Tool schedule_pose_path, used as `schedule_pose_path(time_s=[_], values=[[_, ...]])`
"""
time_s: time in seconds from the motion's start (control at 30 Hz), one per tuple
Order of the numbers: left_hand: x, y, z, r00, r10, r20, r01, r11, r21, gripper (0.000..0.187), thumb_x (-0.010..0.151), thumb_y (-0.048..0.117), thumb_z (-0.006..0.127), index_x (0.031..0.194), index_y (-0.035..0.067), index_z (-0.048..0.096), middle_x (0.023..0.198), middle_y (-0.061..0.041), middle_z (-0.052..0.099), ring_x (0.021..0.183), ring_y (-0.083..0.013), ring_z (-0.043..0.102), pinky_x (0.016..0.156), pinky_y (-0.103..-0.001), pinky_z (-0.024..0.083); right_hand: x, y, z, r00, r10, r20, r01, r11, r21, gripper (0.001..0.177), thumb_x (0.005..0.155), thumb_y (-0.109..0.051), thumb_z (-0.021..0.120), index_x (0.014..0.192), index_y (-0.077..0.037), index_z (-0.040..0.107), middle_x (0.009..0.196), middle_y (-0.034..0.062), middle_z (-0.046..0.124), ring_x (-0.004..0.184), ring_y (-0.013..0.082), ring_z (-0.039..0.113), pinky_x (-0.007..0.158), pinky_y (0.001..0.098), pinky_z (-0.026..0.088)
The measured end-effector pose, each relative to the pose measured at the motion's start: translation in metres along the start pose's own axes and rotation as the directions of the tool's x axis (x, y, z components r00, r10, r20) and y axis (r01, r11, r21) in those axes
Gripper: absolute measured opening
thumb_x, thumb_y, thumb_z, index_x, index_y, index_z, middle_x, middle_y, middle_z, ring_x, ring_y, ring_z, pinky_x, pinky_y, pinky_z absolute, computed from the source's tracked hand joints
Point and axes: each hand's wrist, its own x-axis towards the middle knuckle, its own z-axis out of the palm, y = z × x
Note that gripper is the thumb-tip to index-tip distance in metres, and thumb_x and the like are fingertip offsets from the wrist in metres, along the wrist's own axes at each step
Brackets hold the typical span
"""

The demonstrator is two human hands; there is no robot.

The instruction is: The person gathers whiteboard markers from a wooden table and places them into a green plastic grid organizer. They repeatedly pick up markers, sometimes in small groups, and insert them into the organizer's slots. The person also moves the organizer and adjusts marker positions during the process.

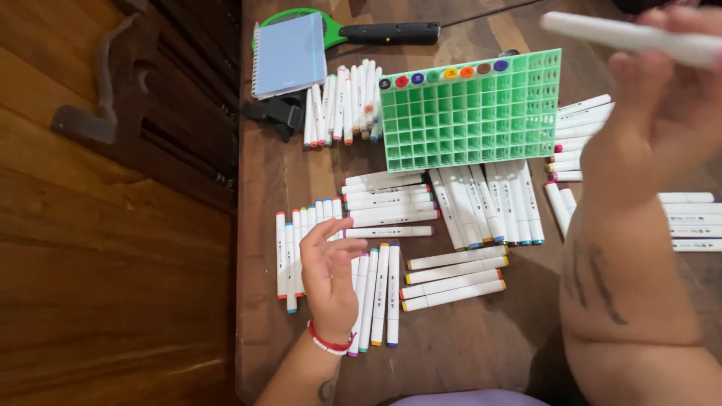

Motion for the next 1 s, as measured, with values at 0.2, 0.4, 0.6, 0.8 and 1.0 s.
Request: schedule_pose_path(time_s=[0.2, 0.4, 0.6, 0.8, 1.0], values=[[0.003, 0.000, 0.001, 0.999, 0.009, 0.033, -0.011, 0.999, 0.043, 0.043, 0.107, 0.039, 0.044, 0.132, 0.004, 0.048, 0.131, -0.014, 0.065, 0.088, -0.0214, 0.076, 0.077, -0.035, 0.064, 0.006, 0.046, -0.009, 0.901, -0.150, 0.406, 0.300, 0.893, -0.336, 0.021, 0.125, 0.001, 0.055, 0.128, 0.017, 0.067, 0.119, 0.0298, 0.067, 0.104, 0.0402, 0.066, 0.084, 0.0443, 0.060], [0.008, 0.000, -0.005, 0.997, 0.060, -0.044, -0.059, 0.998, 0.034, 0.041, 0.109, 0.037, 0.042, 0.130, 0.002, 0.048, 0.128, -0.014, 0.064, 0.084, -0.0205, 0.074, 0.071, -0.031, 0.061, -0.002, 0.059, -0.004, 0.883, -0.088, 0.461, 0.251, 0.918, -0.307, 0.022, 0.125, -0.004, 0.055, 0.127, 0.013, 0.069, 0.118, 0.0255, 0.069, 0.104, 0.0374, 0.066, 0.083, 0.0431, 0.060], [0.012, 0.002, -0.012, 0.996, 0.046, -0.075, -0.044, 0.998, 0.034, 0.040, 0.108, 0.037, 0.042, 0.131, 0.005, 0.047, 0.128, -0.013, 0.063, 0.085, -0.0202, 0.073, 0.071, -0.031, 0.061, -0.004, 0.063, -0.007, 0.900, -0.053, 0.432, 0.179, 0.950, -0.256, 0.015, 0.127, 0.005, 0.058, 0.130, 0.018, 0.066, 0.123, 0.0306, 0.067, 0.108, 0.0406, 0.067, 0.090, 0.0469, 0.063], [0.015, 0.001, -0.015, 0.992, 0.074, -0.098, -0.070, 0.997, 0.043, 0.041, 0.109, 0.039, 0.042, 0.131, 0.005, 0.048, 0.122, -0.014, 0.066, 0.082, -0.0205, 0.073, 0.067, -0.030, 0.060, -0.005, 0.067, -0.007, 0.901, -0.049, 0.430, 0.182, 0.945, -0.272, 0.023, 0.128, -0.005, 0.056, 0.128, 0.014, 0.067, 0.123, 0.0276, 0.067, 0.110, 0.0391, 0.066, 0.087, 0.0462, 0.063], [0.021, -0.005, -0.023, 0.988, 0.064, -0.138, -0.056, 0.997, 0.060, 0.036, 0.110, 0.034, 0.040, 0.130, 0.006, 0.049, 0.114, -0.016, 0.067, 0.077, -0.0212, 0.073, 0.067, -0.030, 0.059, -0.007, 0.086, -0.019, 0.876, -0.105, 0.471, 0.249, 0.934, -0.254, 0.039, 0.134, -0.015, 0.056, 0.130, 0.021, 0.071, 0.120, 0.0305, 0.070, 0.102, 0.0393, 0.071, 0.089, 0.0451, 0.062]])
